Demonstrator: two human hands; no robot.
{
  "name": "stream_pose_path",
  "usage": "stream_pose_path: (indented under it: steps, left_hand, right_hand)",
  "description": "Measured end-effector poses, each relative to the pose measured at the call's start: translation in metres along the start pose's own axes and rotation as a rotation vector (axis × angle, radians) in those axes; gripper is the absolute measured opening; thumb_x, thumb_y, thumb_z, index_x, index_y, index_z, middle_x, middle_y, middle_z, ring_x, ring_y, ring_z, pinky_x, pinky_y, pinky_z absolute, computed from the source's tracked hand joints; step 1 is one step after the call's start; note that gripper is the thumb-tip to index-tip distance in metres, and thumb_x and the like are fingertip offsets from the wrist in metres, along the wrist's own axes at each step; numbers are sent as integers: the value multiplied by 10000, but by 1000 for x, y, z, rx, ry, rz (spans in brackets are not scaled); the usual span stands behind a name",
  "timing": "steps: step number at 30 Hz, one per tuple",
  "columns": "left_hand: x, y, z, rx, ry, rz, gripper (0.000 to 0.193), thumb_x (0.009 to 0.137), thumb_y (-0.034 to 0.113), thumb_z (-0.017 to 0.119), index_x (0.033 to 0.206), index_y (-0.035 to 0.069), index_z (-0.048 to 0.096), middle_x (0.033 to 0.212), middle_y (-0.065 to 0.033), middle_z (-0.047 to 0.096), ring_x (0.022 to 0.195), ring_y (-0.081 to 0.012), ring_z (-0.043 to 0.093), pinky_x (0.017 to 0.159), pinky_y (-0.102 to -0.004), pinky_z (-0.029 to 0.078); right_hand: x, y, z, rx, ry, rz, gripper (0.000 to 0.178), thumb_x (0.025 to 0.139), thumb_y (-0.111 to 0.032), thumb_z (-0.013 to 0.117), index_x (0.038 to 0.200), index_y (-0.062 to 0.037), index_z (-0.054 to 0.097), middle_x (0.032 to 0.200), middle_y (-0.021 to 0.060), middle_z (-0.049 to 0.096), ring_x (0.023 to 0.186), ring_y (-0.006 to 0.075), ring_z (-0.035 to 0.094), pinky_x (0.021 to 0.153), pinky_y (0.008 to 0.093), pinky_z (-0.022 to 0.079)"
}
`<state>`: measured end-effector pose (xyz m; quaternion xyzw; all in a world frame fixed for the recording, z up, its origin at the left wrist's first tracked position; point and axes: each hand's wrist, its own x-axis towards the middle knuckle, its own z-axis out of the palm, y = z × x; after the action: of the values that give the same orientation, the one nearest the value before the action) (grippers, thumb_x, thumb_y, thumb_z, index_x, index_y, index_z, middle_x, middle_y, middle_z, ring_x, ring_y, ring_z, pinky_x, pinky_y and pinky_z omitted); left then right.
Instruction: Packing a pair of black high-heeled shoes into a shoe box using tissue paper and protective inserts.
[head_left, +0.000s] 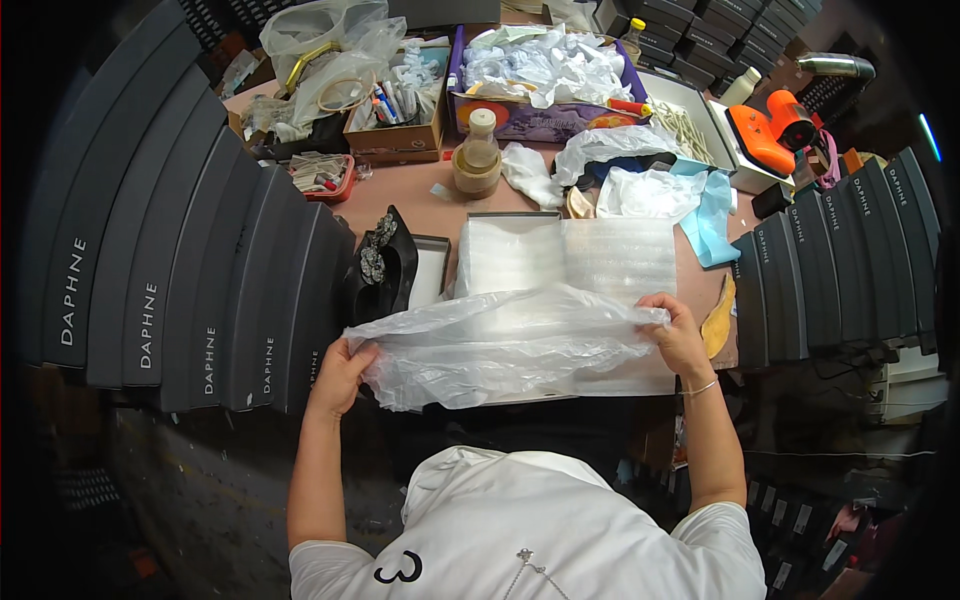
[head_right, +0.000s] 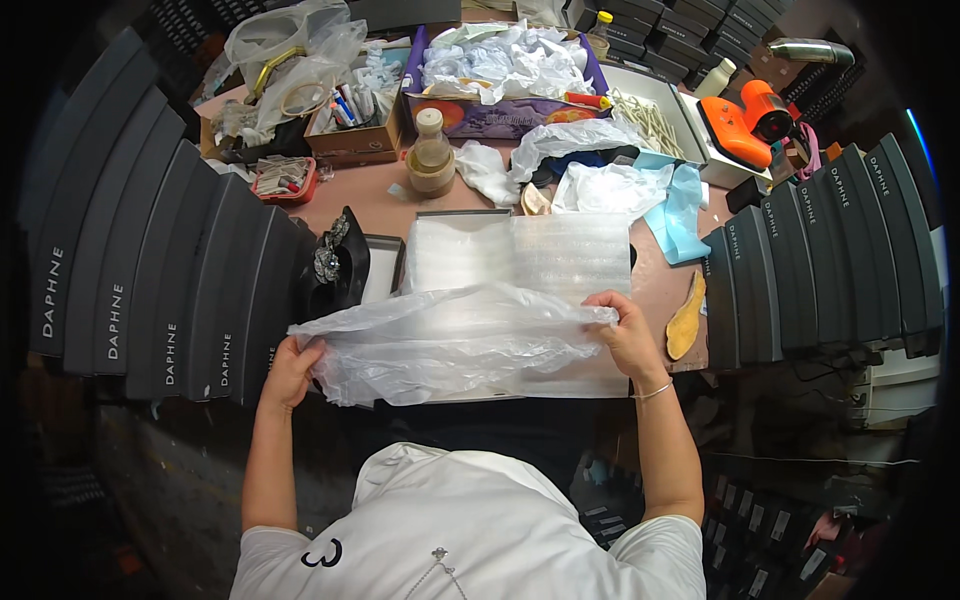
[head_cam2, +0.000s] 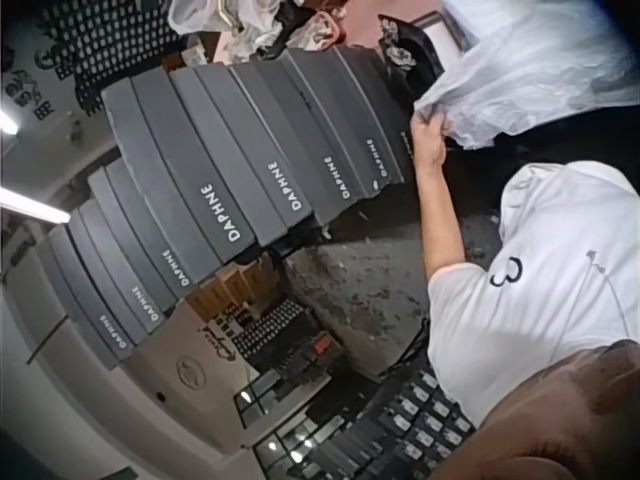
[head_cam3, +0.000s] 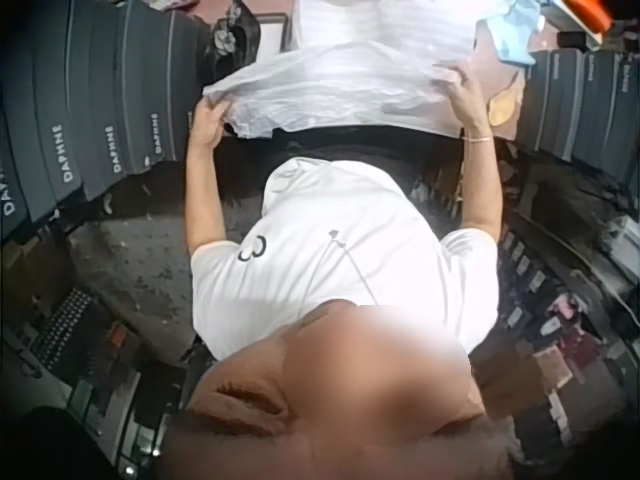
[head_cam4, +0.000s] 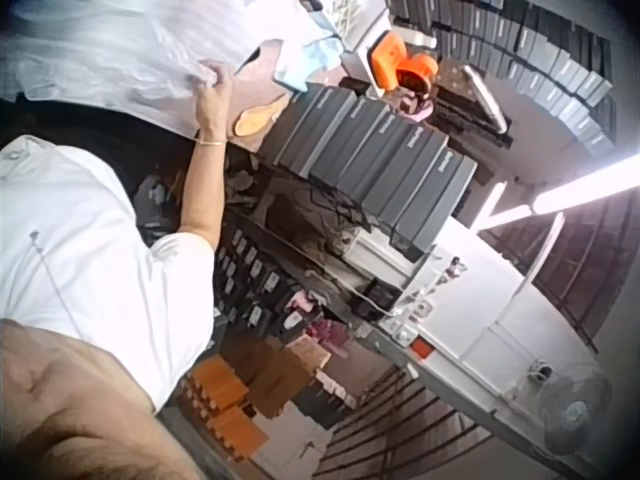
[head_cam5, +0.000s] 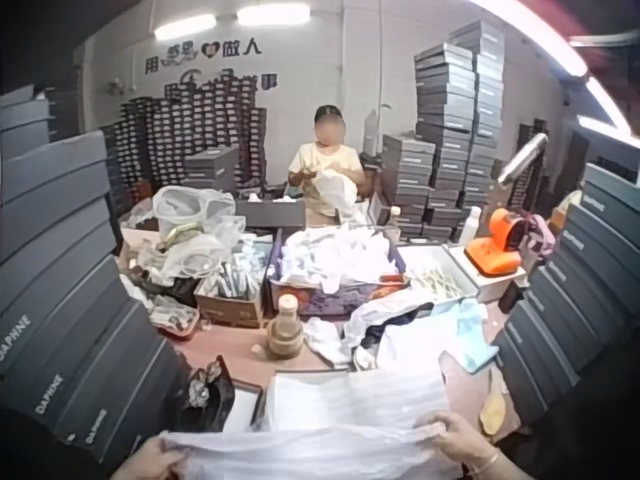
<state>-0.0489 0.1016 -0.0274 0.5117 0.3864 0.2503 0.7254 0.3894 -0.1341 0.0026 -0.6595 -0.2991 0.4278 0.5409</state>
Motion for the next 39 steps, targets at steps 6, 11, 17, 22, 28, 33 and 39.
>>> stream_pose_path:
  steps: [6, 11, 17, 22, 28, 33, 39]
  left_hand:
    - [5, -11, -18, -410, -133, -21, 192, 919, 138, 550, 972, -23, 639, 956, -105, 672, 850, -159, 644, 774, -285, 531]
    - [2, 15, -3, -393, -38, -96, 187, 891, 155, 581, 965, -10, 632, 929, -70, 643, 846, -143, 625, 771, -274, 512]
    - [0, 22, 10, 40, -31, 24, 266, 838, 21, 665, 1099, 5, 617, 981, -33, 636, 870, -98, 600, 801, -242, 491]
    - [-3, 46, 24, 42, -90, 89, 313, 879, 22, 643, 1189, 0, 614, 1045, -48, 655, 914, -92, 604, 835, -239, 491]
    - [-4, 79, 36, 284, -35, 372, 345, 906, 22, 632, 1250, 13, 604, 1055, -26, 660, 940, -70, 579, 839, -214, 458]
    - [7, 75, 25, 414, 76, 295, 277, 911, 29, 633, 1187, 3, 643, 910, -14, 657, 821, -60, 569, 765, -211, 462]
    - [49, 42, 33, 353, 32, 276, 97, 870, -6, 647, 962, -26, 673, 871, -18, 653, 813, -82, 572, 739, -225, 452]
  right_hand:
    - [3, 12, -13, 223, -93, -16, 123, 847, 46, 612, 790, -62, 602, 1069, 35, 559, 908, 116, 532, 793, 251, 447]
    - [0, 4, -14, -289, -143, -156, 149, 803, 91, 564, 860, -19, 646, 1058, 64, 598, 941, 160, 564, 821, 272, 459]
    - [-3, -18, -37, -747, -34, -194, 199, 807, 41, 573, 985, -4, 650, 1134, 154, 609, 1053, 278, 591, 923, 331, 461]
    - [4, -90, 89, -691, -297, -599, 374, 902, -172, 642, 1233, -12, 577, 1225, 200, 588, 1124, 364, 572, 967, 382, 452]
    - [55, -60, 137, -787, -926, -274, 301, 874, -254, 668, 978, 21, 602, 860, 224, 632, 823, 375, 614, 721, 438, 459]
    - [23, -59, 80, -897, -552, -279, 214, 861, -171, 666, 918, 25, 603, 771, 212, 610, 709, 364, 585, 660, 412, 450]
    - [-20, -27, -44, -1209, -41, -170, 128, 799, -124, 656, 858, -13, 633, 804, 200, 647, 770, 383, 633, 697, 434, 497]
